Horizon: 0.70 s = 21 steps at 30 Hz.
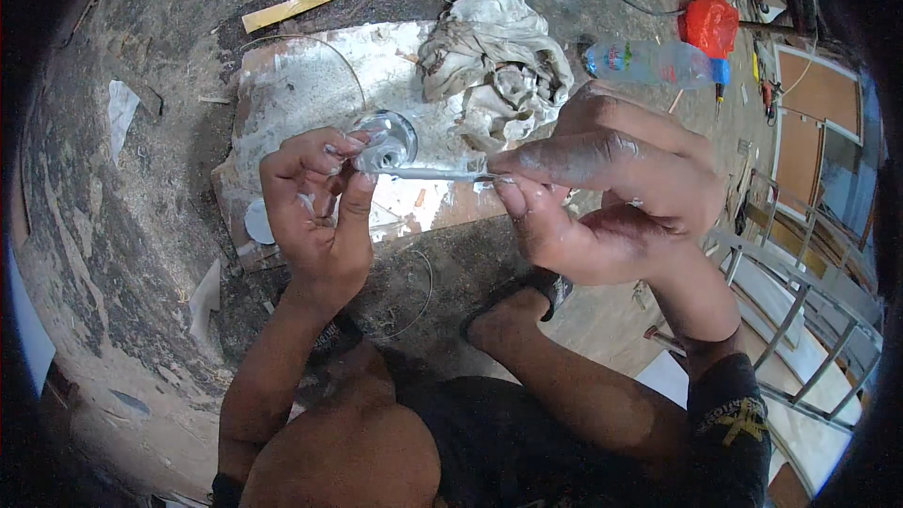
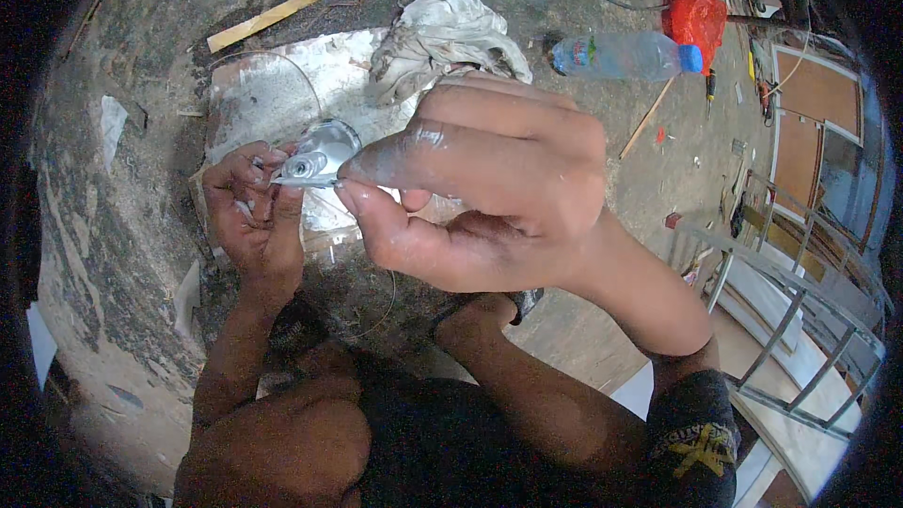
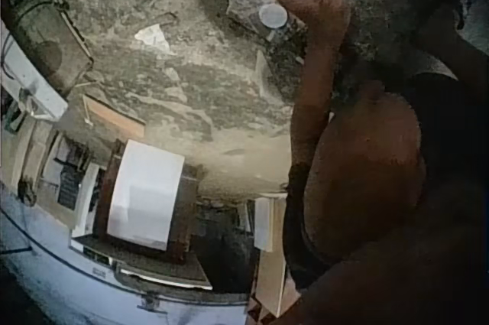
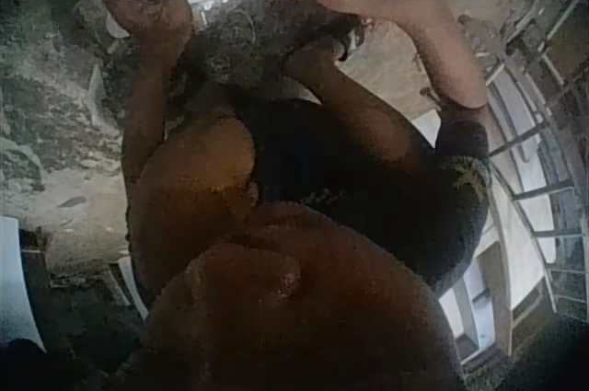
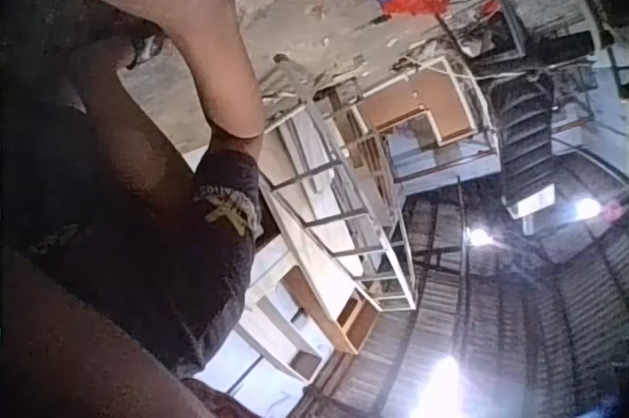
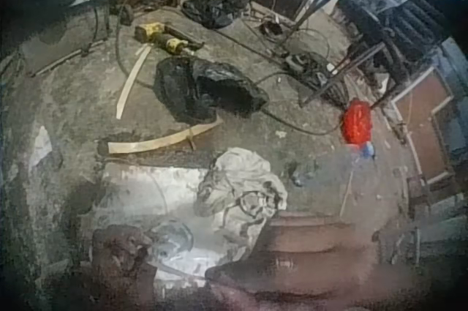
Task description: The person mixes a white substance in a small container with a stick, adds water from a bottle, applies the mixture to a plastic pipe fitting, and wipes the fitting with a cloth.
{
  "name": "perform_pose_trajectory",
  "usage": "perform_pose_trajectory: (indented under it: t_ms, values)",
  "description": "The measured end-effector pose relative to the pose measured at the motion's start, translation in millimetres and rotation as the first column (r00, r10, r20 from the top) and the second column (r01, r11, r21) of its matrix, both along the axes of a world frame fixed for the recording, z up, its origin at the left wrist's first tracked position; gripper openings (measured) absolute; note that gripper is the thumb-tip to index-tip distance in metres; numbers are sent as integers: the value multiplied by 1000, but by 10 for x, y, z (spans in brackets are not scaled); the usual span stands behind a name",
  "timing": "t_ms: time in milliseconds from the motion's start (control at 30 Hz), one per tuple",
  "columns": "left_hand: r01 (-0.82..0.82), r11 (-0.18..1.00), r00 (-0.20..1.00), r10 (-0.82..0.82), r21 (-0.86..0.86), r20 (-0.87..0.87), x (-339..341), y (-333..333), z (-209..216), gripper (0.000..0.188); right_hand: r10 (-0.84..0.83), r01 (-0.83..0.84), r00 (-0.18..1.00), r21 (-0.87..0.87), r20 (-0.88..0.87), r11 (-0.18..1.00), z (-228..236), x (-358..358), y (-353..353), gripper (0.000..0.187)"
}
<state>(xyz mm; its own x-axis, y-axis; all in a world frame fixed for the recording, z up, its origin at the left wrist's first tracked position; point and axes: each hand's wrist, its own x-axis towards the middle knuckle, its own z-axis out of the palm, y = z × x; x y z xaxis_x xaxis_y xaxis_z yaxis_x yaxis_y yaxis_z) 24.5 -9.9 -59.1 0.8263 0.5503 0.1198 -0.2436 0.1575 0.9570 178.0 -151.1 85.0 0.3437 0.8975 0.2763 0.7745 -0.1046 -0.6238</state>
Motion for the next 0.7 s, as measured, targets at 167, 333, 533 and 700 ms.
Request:
perform_pose_trajectory:
  t_ms: [167, 333, 533, 700]
  values:
    - [5, 999, 1000, -4, 34, -24, 8, 16, 51, 32, 27, -27, 999, 13, 21, 1000, -14, 18, 9, 14]
    - [4, 998, 1000, -3, 59, -25, 3, 17, 78, 30, 33, -33, 999, -4, 36, 999, -50, -9, 34, 13]
    - [17, 996, 1000, -18, 85, 7, 10, 33, 61, 27, 31, -35, 997, 55, 73, 998, -177, 7, 26, 13]
    - [-28, 993, 999, 25, 117, 22, 12, 38, 80, 24, -145, 144, 989, 49, 27, 988, -211, -31, 27, 8]
